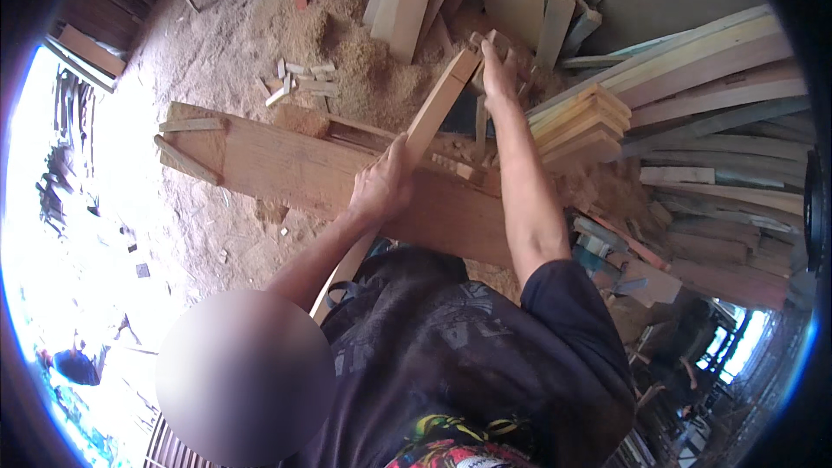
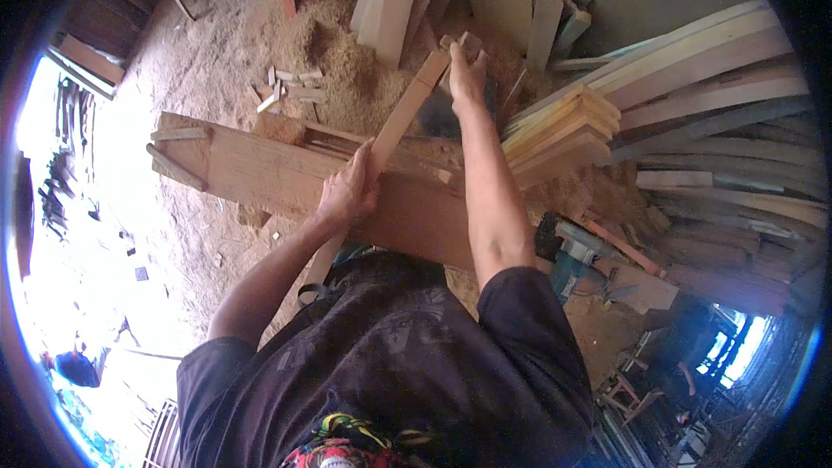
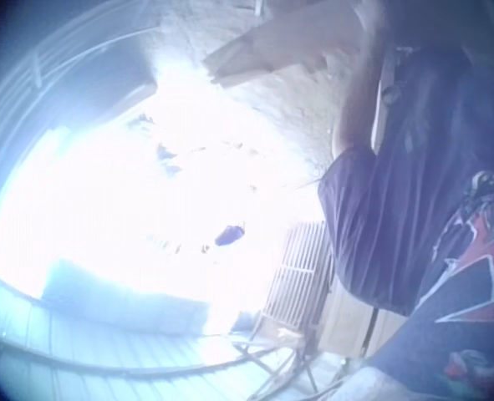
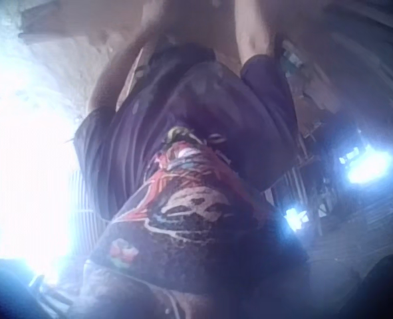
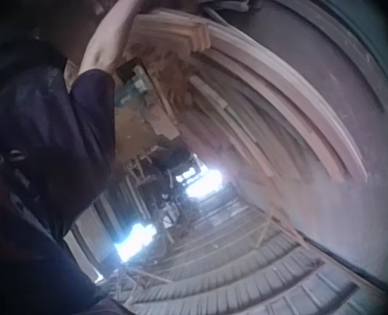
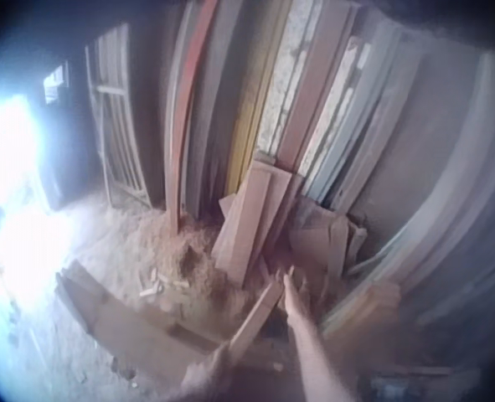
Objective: The person repeatedly smooths the edges of wooden planks using a sanding block. They rotate the planks to work different sides and occasionally reposition them on the workbench. The person briefly walks to a bucket and returns to continue sanding.
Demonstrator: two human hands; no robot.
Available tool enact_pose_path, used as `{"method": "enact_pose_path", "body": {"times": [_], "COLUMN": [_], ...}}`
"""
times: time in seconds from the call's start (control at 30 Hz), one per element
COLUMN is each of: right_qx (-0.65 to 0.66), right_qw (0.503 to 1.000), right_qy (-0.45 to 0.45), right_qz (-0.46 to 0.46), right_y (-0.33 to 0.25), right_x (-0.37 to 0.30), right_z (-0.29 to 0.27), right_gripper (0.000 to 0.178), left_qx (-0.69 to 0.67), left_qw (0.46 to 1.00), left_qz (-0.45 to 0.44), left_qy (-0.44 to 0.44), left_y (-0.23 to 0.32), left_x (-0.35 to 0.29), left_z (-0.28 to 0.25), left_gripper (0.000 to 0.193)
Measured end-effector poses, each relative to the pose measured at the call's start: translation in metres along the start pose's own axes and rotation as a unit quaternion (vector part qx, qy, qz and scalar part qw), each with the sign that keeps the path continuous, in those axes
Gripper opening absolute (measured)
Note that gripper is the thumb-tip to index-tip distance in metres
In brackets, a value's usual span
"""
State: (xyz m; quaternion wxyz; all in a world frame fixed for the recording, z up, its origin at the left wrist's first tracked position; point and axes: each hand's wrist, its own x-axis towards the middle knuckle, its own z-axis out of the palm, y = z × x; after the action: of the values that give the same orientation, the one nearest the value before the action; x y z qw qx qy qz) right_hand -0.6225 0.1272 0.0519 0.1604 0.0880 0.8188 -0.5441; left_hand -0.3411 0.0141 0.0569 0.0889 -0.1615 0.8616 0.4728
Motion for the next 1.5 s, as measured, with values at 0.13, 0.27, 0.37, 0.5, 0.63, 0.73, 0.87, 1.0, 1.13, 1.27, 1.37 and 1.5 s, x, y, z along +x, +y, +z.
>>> {"method": "enact_pose_path", "body": {"times": [0.13, 0.27, 0.37, 0.5, 0.63, 0.73, 0.87, 1.0, 1.13, 1.27, 1.37, 1.5], "right_qx": [0.119, 0.055, 0.02, 0.054, 0.088, 0.22, 0.34, 0.268, 0.304, 0.278, 0.213, 0.126], "right_qw": [0.992, 0.997, 0.999, 0.998, 0.992, 0.974, 0.924, 0.944, 0.907, 0.893, 0.886, 0.859], "right_qy": [0.022, 0.024, 0.02, 0.043, 0.056, 0.013, -0.129, -0.112, -0.161, -0.2, -0.222, -0.242], "right_qz": [-0.032, 0.058, 0.032, 0.01, 0.071, 0.055, 0.121, 0.159, 0.245, 0.293, 0.346, 0.433], "right_y": [0.055, 0.072, 0.123, 0.143, 0.113, 0.111, 0.096, 0.055, 0.025, -0.026, -0.052, -0.083], "right_x": [-0.054, -0.133, -0.14, -0.152, -0.15, -0.134, -0.123, -0.12, -0.103, -0.086, -0.068, -0.047], "right_z": [-0.009, -0.028, -0.055, -0.072, -0.087, -0.094, -0.092, -0.07, -0.078, -0.093, -0.089, -0.08], "right_gripper": [0.104, 0.097, 0.094, 0.094, 0.092, 0.088, 0.077, 0.071, 0.07, 0.065, 0.065, 0.061], "left_qx": [-0.002, 0.014, -0.016, 0.007, 0.014, 0.029, 0.004, 0.005, 0.03, 0.07, 0.082, 0.062], "left_qw": [1.0, 1.0, 1.0, 1.0, 1.0, 0.997, 1.0, 0.995, 0.994, 0.993, 0.991, 0.996], "left_qz": [0.001, -0.004, -0.017, 0.007, -0.004, -0.074, -0.023, -0.096, -0.104, -0.091, -0.102, -0.046], "left_qy": [-0.001, -0.007, -0.017, 0.002, 0.015, -0.017, -0.003, -0.02, -0.01, -0.004, -0.031, -0.04], "left_y": [0.003, -0.001, -0.003, -0.016, 0.005, 0.013, 0.003, 0.006, 0.024, 0.019, 0.012, 0.016], "left_x": [-0.006, -0.008, -0.008, -0.002, -0.016, -0.04, -0.067, -0.048, -0.026, -0.023, -0.029, -0.026], "left_z": [0.003, -0.001, -0.009, -0.004, 0.008, 0.013, 0.016, 0.019, 0.022, 0.032, 0.035, 0.03], "left_gripper": [0.08, 0.079, 0.075, 0.069, 0.062, 0.061, 0.063, 0.068, 0.067, 0.068, 0.071, 0.071]}}
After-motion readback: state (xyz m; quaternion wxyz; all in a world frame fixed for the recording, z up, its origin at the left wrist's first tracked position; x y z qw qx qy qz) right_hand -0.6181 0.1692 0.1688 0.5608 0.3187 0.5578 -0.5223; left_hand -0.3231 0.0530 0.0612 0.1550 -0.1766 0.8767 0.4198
